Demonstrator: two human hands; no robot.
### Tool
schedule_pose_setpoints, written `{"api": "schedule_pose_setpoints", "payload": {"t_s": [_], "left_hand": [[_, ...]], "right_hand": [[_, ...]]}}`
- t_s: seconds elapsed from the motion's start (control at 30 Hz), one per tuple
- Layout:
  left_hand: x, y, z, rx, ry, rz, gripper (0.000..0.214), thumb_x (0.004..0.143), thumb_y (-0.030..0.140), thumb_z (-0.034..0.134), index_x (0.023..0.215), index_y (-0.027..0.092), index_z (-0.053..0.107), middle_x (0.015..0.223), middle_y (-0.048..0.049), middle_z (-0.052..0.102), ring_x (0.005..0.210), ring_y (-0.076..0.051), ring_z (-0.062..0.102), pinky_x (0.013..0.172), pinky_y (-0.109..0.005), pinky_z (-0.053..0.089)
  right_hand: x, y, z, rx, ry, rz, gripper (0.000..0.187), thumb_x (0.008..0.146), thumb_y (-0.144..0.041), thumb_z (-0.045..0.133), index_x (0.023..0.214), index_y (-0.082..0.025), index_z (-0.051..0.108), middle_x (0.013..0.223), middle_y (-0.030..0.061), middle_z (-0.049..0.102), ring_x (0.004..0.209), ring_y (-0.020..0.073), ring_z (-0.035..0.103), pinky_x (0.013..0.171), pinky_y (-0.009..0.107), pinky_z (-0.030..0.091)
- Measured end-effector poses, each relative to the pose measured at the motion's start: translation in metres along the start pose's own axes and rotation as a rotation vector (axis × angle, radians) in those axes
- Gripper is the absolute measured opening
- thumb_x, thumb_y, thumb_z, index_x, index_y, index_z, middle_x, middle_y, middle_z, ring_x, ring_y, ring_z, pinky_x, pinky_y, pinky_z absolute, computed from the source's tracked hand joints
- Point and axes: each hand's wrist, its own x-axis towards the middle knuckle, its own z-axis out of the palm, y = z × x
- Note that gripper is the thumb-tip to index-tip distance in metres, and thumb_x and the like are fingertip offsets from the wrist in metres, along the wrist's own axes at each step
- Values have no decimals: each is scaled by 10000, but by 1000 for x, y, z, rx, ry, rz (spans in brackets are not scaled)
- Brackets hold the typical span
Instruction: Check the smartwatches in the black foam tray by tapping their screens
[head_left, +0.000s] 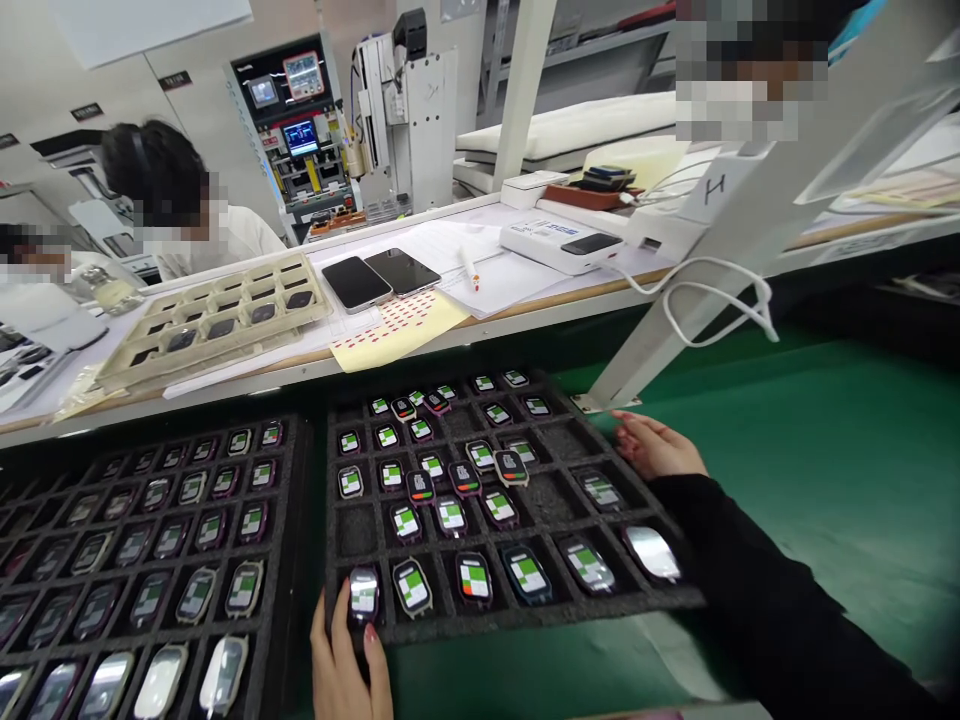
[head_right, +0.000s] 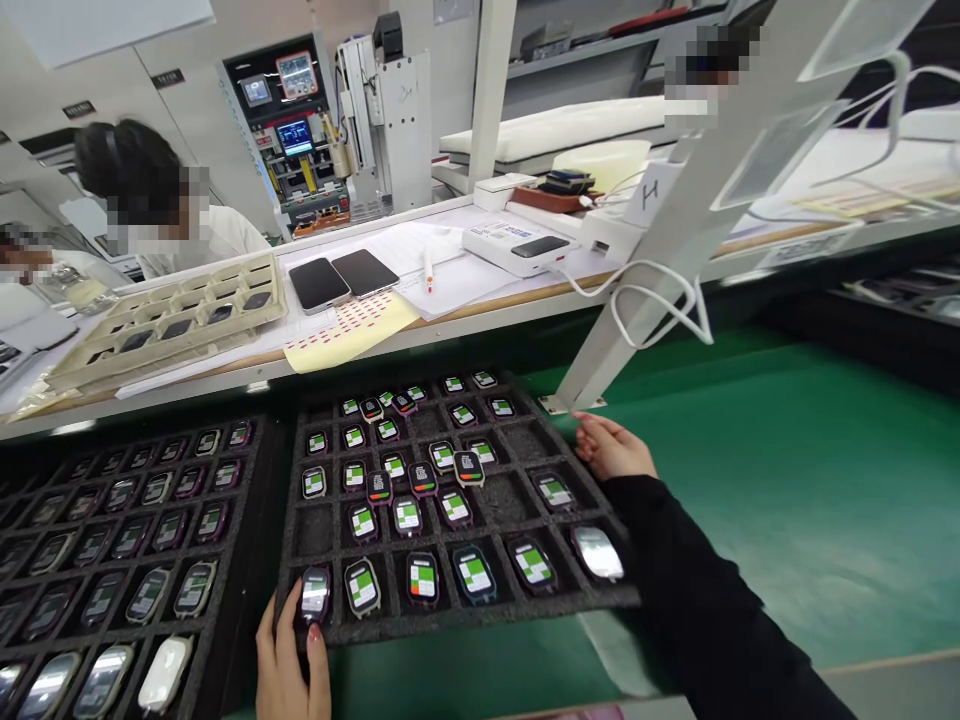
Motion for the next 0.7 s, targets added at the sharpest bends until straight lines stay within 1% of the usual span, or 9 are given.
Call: {"api": "schedule_pose_setpoints", "payload": {"t_s": [0.07, 0.13, 0.2, 0.3, 0.37, 0.47, 0.53, 0.6, 0.7], "left_hand": [[0, 1, 1, -3, 10, -12, 430, 959, 373, 334, 1297, 189, 526, 1386, -151, 431, 1281, -297, 455, 979, -449, 470], [-1, 1, 2, -11, 18, -20, 436, 959, 380, 332, 1310, 186, 504, 1390, -145, 433, 1285, -297, 451, 989, -452, 462], [-2, 2, 4, -27, 44, -19, 473, 955, 387, 331, 1363, 169, 431, 1395, -153, 437, 1289, -301, 449, 1005, -462, 447], [-3, 2, 7, -35, 103, -49, 571, 946, 401, 342, 1448, 137, 277, 1400, -175, 443, 1280, -309, 462, 1012, -463, 442], [-4, 3, 8, -20, 101, -90, 585, 948, 413, 333, 1460, 140, 260, 1403, -176, 443, 1272, -314, 471, 991, -456, 455], [-4, 4, 8, 4, 47, -119, 545, 957, 422, 294, 1438, 169, 326, 1414, -160, 433, 1271, -319, 472, 950, -438, 479], [-4, 4, 8, 19, 43, -134, 555, 956, 423, 292, 1456, 182, 296, 1423, -155, 423, 1273, -319, 470, 935, -433, 487], [-4, 4, 9, 32, 54, -146, 576, 952, 417, 303, 1476, 184, 251, 1423, -156, 423, 1274, -316, 470, 933, -431, 489], [-5, 0, 9, 36, 47, -120, 550, 949, 398, 312, 1455, 184, 307, 1413, -147, 433, 1274, -297, 472, 962, -414, 480]], "right_hand": [[1, 5, -5, 172, -5, 34, 192, 734, -400, 611, 840, -247, 563, 637, -12, 491, 537, 147, 455, 491, 276, 396], [2, 4, -7, 298, -41, 106, 244, 673, -363, 673, 862, -238, 583, 648, -15, 479, 534, 139, 431, 476, 268, 377], [2, 1, -8, 337, -96, 186, 297, 632, -333, 694, 887, -215, 595, 666, -6, 468, 530, 136, 413, 461, 272, 364], [3, -4, -7, 389, -151, 250, 300, 648, -314, 669, 910, -194, 585, 710, 7, 434, 539, 137, 393, 452, 282, 351], [3, -5, -7, 443, -175, 248, 260, 680, -300, 635, 910, -198, 569, 715, -1, 384, 541, 134, 368, 452, 283, 340], [0, -5, -7, 479, -197, 230, 172, 731, -313, 569, 873, -225, 530, 699, -17, 292, 529, 138, 316, 447, 292, 312], [-4, -7, -6, 465, -203, 207, 123, 750, -328, 528, 833, -242, 498, 690, -22, 241, 519, 147, 278, 438, 303, 280], [-10, -10, -4, 460, -206, 158, 102, 758, -334, 512, 805, -251, 476, 687, -32, 197, 510, 148, 236, 435, 307, 244], [-17, -13, -2, 440, -195, 90, 121, 747, -350, 523, 787, -257, 457, 689, -45, 149, 506, 144, 179, 445, 302, 193]]}}
